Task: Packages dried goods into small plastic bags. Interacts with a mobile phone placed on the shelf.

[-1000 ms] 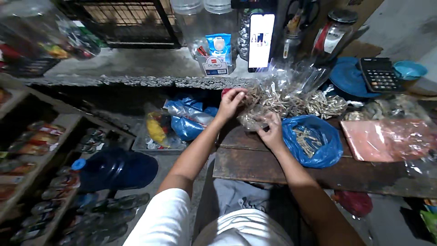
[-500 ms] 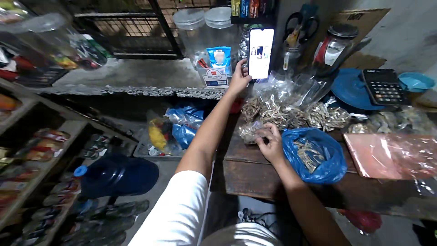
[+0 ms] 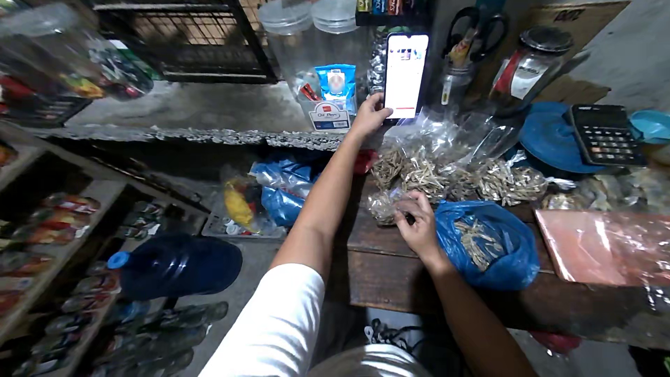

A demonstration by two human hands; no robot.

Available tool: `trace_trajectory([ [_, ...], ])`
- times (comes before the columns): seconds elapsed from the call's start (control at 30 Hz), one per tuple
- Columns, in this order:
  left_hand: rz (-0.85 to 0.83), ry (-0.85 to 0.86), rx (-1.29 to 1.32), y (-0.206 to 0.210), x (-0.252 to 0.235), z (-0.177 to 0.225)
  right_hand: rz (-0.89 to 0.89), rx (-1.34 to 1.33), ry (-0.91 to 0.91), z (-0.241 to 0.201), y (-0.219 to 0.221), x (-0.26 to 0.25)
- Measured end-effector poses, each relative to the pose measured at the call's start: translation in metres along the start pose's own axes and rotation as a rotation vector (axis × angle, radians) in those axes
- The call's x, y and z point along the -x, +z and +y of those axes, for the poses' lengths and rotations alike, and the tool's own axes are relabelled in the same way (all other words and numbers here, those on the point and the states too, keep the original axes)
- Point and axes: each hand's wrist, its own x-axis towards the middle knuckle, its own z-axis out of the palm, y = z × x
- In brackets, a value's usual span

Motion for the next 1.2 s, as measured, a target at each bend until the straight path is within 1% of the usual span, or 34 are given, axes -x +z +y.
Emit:
trace_trajectory([
  [0.3,0.010,0.000,0.040,-0.0009,0.0013,0.0007,0.008,0.006,-0.035,0.0015,-0.0002,0.0009],
  [0.77,0.008,0.031,0.037,-0.0018,0.0011,-0.0018,0.005,-0.024,-0.031,0.0034,0.0009,0.0008],
  [1.2,0.018,0.016,0.067,-0.0011,0.0000,-0.0026,0.004,-0.032,-0.025,0.0029,0.0003,0.0013],
])
